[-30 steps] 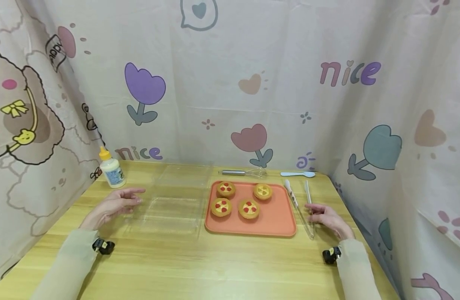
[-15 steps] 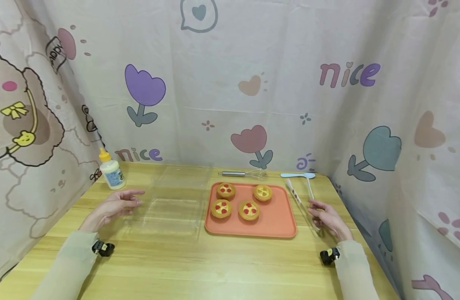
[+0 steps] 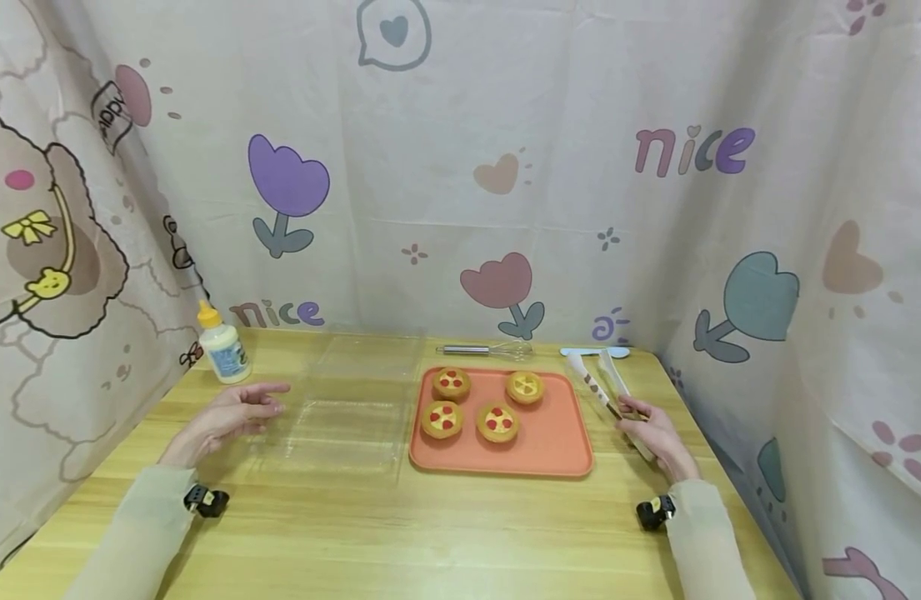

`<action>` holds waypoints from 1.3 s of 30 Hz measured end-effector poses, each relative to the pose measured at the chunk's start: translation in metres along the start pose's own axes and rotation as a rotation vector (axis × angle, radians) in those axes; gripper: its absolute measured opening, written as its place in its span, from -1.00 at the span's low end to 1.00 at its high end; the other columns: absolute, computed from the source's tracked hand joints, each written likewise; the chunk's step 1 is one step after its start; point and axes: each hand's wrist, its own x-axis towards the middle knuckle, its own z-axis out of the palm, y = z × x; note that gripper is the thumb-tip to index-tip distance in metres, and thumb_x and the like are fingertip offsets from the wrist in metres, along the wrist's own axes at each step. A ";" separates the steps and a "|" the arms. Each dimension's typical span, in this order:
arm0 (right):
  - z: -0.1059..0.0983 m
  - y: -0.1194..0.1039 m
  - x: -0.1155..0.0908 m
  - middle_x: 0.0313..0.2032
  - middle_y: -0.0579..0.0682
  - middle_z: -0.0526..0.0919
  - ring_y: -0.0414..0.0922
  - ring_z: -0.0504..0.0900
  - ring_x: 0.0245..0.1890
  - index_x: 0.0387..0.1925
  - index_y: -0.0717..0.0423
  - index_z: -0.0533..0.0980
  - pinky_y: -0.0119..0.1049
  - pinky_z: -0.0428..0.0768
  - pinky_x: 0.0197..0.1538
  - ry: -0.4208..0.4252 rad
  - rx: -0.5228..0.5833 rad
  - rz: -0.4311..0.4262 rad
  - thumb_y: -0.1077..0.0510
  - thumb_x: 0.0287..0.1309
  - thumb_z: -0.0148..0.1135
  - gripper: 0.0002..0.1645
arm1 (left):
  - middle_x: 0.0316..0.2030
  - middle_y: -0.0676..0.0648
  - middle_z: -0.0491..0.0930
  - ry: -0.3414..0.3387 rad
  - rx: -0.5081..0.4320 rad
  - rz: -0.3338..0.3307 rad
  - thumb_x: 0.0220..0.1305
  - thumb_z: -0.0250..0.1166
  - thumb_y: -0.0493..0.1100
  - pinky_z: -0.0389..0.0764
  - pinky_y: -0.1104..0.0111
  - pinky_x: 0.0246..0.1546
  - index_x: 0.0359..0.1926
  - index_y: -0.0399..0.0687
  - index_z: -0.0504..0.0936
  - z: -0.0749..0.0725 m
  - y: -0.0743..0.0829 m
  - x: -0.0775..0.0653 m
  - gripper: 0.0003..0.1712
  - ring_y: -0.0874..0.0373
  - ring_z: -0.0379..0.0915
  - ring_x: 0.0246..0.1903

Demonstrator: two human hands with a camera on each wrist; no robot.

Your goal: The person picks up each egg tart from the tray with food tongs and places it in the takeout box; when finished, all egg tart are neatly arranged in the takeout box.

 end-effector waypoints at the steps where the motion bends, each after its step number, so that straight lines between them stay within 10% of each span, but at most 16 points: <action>1: 0.000 0.000 0.000 0.21 0.25 0.39 -0.31 0.59 -0.21 0.44 0.33 0.13 -0.41 0.67 -0.20 -0.006 0.034 0.007 0.25 0.22 0.26 -0.16 | -0.29 0.06 0.46 0.002 0.002 0.000 0.29 0.31 -0.21 0.67 0.38 -0.33 0.42 -0.32 0.21 0.000 0.000 0.000 -0.24 0.23 0.48 -0.40; 15: 0.002 -0.013 -0.002 0.43 0.37 0.10 -0.27 0.43 -0.54 0.53 0.12 -0.24 -0.43 0.40 -0.62 -0.070 0.081 -0.026 0.10 0.33 0.20 0.02 | -0.29 0.04 0.46 0.010 -0.003 0.016 0.32 0.28 -0.23 0.68 0.38 -0.34 0.40 -0.37 0.22 0.000 0.000 -0.002 -0.28 0.24 0.47 -0.42; 28: 0.001 -0.014 -0.004 -0.08 -0.20 0.68 -0.28 0.43 -0.60 0.43 0.23 0.20 -0.40 0.35 -0.71 -0.077 0.059 -0.064 -0.02 0.26 0.30 -0.15 | -0.31 0.05 0.47 0.009 0.004 0.027 0.33 0.26 -0.25 0.66 0.39 -0.36 0.41 -0.38 0.19 0.001 -0.001 -0.002 -0.28 0.23 0.46 -0.42; 39: 0.000 -0.022 -0.006 0.07 0.00 0.68 -0.26 0.26 -0.70 0.41 0.19 0.27 -0.21 0.32 -0.74 -0.184 -0.007 -0.084 0.00 0.21 0.34 -0.18 | -0.30 0.05 0.49 0.001 -0.004 0.023 0.33 0.26 -0.26 0.68 0.38 -0.36 0.41 -0.39 0.18 0.000 -0.001 -0.002 -0.27 0.24 0.48 -0.42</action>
